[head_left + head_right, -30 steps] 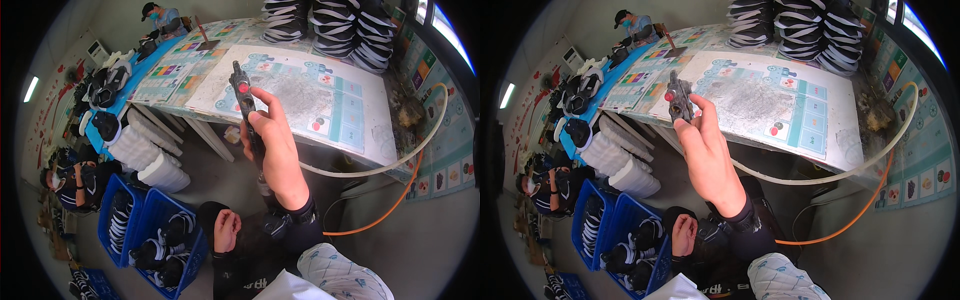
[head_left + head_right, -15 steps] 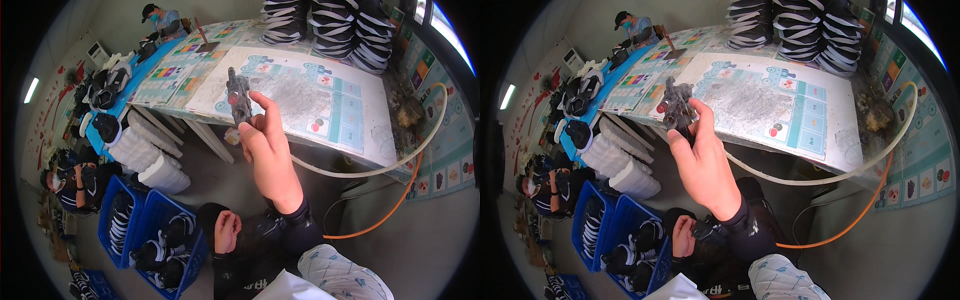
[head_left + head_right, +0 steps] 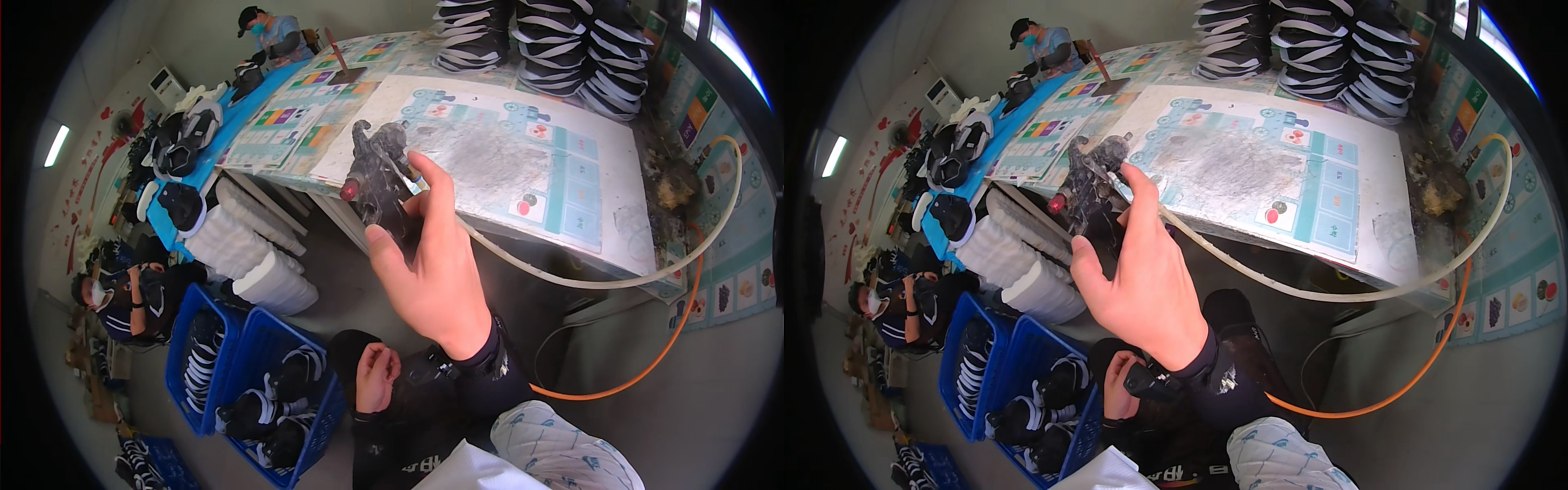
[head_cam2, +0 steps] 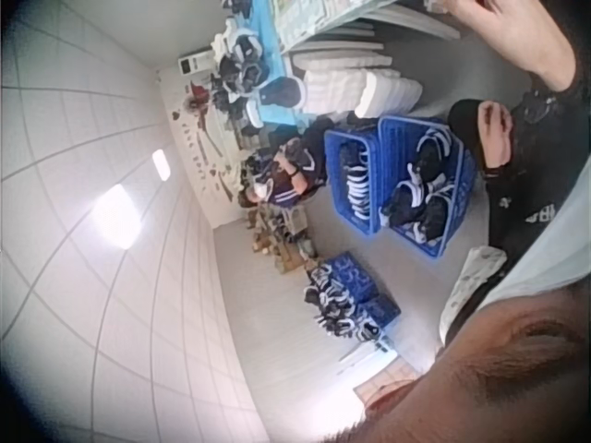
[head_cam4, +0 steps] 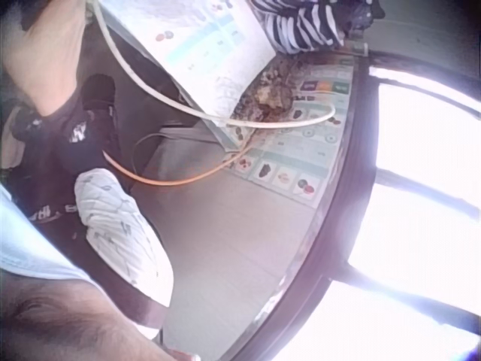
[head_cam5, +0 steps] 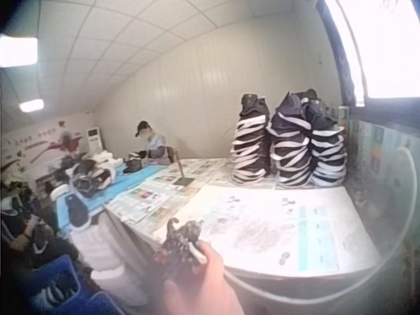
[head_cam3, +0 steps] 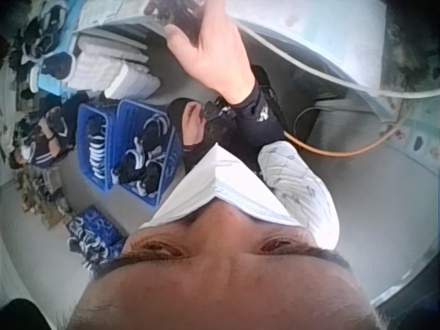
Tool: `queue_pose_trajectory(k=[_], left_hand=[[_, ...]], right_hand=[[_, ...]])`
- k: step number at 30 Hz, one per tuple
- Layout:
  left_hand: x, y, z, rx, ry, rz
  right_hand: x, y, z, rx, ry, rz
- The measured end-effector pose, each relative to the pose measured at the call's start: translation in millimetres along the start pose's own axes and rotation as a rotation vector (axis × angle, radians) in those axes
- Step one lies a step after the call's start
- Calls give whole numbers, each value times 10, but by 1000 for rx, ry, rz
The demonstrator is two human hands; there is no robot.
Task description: Checking and cleaning a pneumatic spray gun before assembling shoe components.
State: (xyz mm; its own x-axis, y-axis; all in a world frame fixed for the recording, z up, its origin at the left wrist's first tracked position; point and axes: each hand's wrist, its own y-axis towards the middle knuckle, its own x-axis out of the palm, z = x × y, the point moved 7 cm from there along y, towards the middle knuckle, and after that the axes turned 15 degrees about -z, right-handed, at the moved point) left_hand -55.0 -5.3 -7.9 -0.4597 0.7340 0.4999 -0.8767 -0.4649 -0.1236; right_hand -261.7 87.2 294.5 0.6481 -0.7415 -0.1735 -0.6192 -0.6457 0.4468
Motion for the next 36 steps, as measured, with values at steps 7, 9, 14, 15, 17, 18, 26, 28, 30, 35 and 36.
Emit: queue_pose_trajectory(k=[7, 9, 14, 15, 17, 18, 26, 28, 30, 35, 36], left_hand=[[40, 33, 4, -8, -13, 0], [48, 28, 41, 16, -5, 11], [83, 36, 37, 15, 13, -18], [80, 36, 37, 17, 12, -13], [54, -3, 23, 10, 23, 3], [40, -21, 14, -4, 27, 21], [140, 48, -7, -21, -8, -5], [71, 10, 42, -2, 22, 13], [85, 37, 116, 39, -7, 3], [284, 59, 366, 32, -213, -142], [309, 116, 478, 48, -214, -126]], right_hand=[[-3, 29, -2, 14, 4, -7], [31, 35, 3, 17, -6, -11], [-6, 4, -36, -29, -97, 36], [5, 3, -18, -33, -104, 41], [22, -14, 12, -13, -120, 30], [35, -18, 23, 16, -139, 17], [-46, -15, 122, 96, -38, -53], [23, -18, 163, 79, -29, -50], [51, -20, 182, 74, -29, -53], [12, -96, 285, 94, -67, -25], [-5, -104, 338, 116, -81, -25]])
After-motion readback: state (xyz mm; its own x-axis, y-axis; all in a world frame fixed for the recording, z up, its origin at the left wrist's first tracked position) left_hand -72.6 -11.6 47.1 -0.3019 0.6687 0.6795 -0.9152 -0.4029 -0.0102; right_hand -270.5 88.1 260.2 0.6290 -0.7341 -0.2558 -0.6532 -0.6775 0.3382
